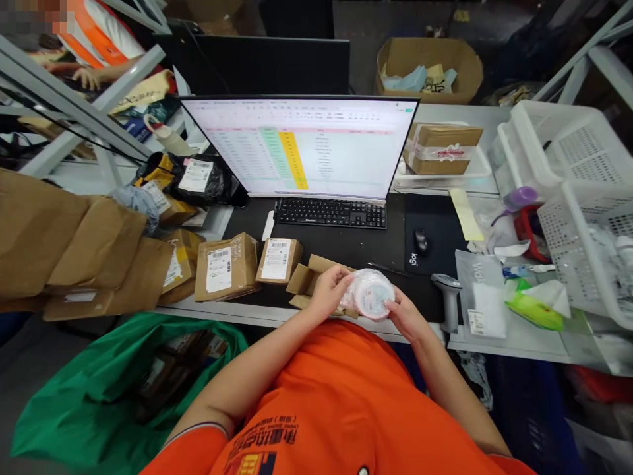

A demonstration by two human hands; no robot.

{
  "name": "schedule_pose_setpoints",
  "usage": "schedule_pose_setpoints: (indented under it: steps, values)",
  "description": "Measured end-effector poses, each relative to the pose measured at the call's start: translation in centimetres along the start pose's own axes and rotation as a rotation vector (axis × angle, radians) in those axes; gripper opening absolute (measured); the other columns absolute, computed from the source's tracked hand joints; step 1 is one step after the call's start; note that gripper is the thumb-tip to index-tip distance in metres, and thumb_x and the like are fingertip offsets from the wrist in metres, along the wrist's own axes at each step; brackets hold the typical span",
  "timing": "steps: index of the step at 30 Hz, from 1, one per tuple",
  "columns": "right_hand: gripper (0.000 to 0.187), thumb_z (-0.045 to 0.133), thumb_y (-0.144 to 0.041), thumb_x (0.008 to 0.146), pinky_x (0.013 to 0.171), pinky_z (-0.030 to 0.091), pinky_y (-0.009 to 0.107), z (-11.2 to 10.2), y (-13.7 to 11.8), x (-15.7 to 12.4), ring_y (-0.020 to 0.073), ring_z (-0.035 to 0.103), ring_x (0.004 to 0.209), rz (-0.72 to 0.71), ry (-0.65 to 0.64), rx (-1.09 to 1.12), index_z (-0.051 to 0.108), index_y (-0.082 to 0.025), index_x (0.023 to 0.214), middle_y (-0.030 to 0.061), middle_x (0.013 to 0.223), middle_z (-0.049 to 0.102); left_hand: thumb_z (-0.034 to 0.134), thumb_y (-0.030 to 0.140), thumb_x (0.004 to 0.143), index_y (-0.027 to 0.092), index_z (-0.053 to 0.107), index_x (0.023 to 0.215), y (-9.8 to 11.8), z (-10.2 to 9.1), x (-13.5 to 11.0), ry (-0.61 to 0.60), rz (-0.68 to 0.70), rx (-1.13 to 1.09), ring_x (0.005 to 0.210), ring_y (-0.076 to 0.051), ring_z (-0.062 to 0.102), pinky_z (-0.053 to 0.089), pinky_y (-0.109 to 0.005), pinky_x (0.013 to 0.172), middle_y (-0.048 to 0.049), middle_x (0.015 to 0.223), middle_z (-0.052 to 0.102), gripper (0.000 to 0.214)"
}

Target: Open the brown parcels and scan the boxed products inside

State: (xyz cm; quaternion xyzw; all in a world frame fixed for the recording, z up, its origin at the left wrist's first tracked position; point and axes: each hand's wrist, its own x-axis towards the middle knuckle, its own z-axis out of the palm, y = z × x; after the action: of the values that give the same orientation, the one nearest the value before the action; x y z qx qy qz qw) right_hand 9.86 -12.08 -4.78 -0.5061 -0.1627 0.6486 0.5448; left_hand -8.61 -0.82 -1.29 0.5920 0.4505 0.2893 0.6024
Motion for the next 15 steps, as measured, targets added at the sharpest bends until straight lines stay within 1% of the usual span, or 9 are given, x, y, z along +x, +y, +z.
schedule_pose_setpoints:
  steps: [2, 4, 7, 8, 9, 10, 12, 13, 15]
  values:
    - [0.065, 0.092, -0.041, 0.056, 0.080, 0.056, 0.032, -1.8, 0.2, -0.4, 0.0219, 0.068, 0.096, -0.032, 0.064, 0.044, 0.068, -0.022, 0.113, 0.0062, 0.109, 0.074, 0.061, 0.032, 0.088, 0.017, 0.062, 0.082, 0.4, 1.2, 1.3, -0.067, 0.069, 0.123, 0.072, -0.014, 0.059, 0.043, -0.024, 0.066, 0.0002, 0.077, 0.065, 0.016]
    - [0.062, 0.090, -0.043, 0.057, 0.082, 0.057, 0.036, -4.4, 0.5, -1.0, 0.0237, 0.069, 0.094, -0.027, 0.182, 0.069, 0.069, -0.019, 0.111, 0.0081, 0.107, 0.074, 0.058, 0.029, 0.090, 0.018, 0.062, 0.084, 0.8, 2.2, 2.7, -0.097, 0.128, 0.227, 0.078, -0.015, 0.060, 0.044, -0.025, 0.070, -0.0006, 0.081, 0.066, 0.013]
    - [0.055, 0.087, -0.045, 0.056, 0.081, 0.059, 0.042, -9.2, 0.8, -2.5, 0.0255, 0.070, 0.092, -0.041, 0.499, 0.137, 0.070, -0.018, 0.102, 0.0071, 0.100, 0.076, 0.057, 0.026, 0.092, 0.019, 0.062, 0.085, 1.0, 3.5, 4.6, -0.140, 0.195, 0.386, 0.080, -0.016, 0.061, 0.045, -0.027, 0.074, -0.0009, 0.084, 0.067, 0.011]
    - [0.054, 0.086, -0.045, 0.057, 0.083, 0.059, 0.044, -10.7, 0.8, -3.1, 0.0262, 0.070, 0.095, -0.075, 0.589, 0.173, 0.070, -0.019, 0.101, 0.0066, 0.101, 0.076, 0.057, 0.025, 0.092, 0.019, 0.062, 0.087, 0.9, 4.0, 5.1, -0.188, 0.215, 0.464, 0.082, -0.017, 0.062, 0.045, -0.027, 0.075, -0.0013, 0.086, 0.068, 0.009]
    - [0.053, 0.084, -0.046, 0.059, 0.086, 0.059, 0.045, -12.1, 0.7, -3.7, 0.0270, 0.069, 0.100, -0.124, 0.640, 0.205, 0.070, -0.020, 0.103, 0.0063, 0.104, 0.076, 0.058, 0.022, 0.091, 0.018, 0.062, 0.089, 0.7, 4.7, 5.6, -0.255, 0.233, 0.554, 0.085, -0.017, 0.062, 0.046, -0.027, 0.078, -0.0020, 0.089, 0.068, 0.006]
    - [0.053, 0.081, -0.047, 0.062, 0.089, 0.058, 0.047, -13.2, 0.7, -4.2, 0.0279, 0.068, 0.107, -0.184, 0.651, 0.230, 0.069, -0.022, 0.107, 0.0062, 0.110, 0.075, 0.059, 0.019, 0.090, 0.018, 0.062, 0.092, 0.4, 5.4, 5.9, -0.335, 0.246, 0.643, 0.088, -0.018, 0.062, 0.047, -0.028, 0.080, -0.0032, 0.094, 0.068, 0.003]
    - [0.054, 0.074, -0.050, 0.068, 0.096, 0.055, 0.051, -14.4, 0.7, -4.6, 0.0291, 0.063, 0.119, -0.287, 0.577, 0.239, 0.067, -0.025, 0.116, 0.0070, 0.121, 0.072, 0.061, 0.010, 0.085, 0.017, 0.063, 0.094, -0.5, 7.3, 6.4, -0.483, 0.254, 0.778, 0.093, -0.019, 0.062, 0.048, -0.028, 0.083, -0.0055, 0.101, 0.068, 0.012]
    - [0.055, 0.071, -0.052, 0.071, 0.099, 0.053, 0.052, -14.4, 0.8, -4.4, 0.0295, 0.061, 0.123, -0.307, 0.521, 0.219, 0.066, -0.025, 0.119, 0.0077, 0.125, 0.070, 0.061, 0.005, 0.082, 0.017, 0.064, 0.093, -0.9, 8.2, 6.7, -0.541, 0.246, 0.818, 0.094, -0.019, 0.063, 0.048, -0.028, 0.084, -0.0064, 0.102, 0.069, 0.017]
    - [0.056, 0.065, -0.055, 0.075, 0.099, 0.053, 0.052, -13.6, 1.5, -3.0, 0.0298, 0.061, 0.122, -0.296, 0.450, 0.118, 0.064, -0.024, 0.123, 0.0093, 0.126, 0.069, 0.060, -0.002, 0.078, 0.016, 0.066, 0.088, -1.6, 10.0, 7.3, -0.599, 0.208, 0.865, 0.091, -0.021, 0.065, 0.049, -0.029, 0.083, -0.0080, 0.097, 0.070, 0.021]
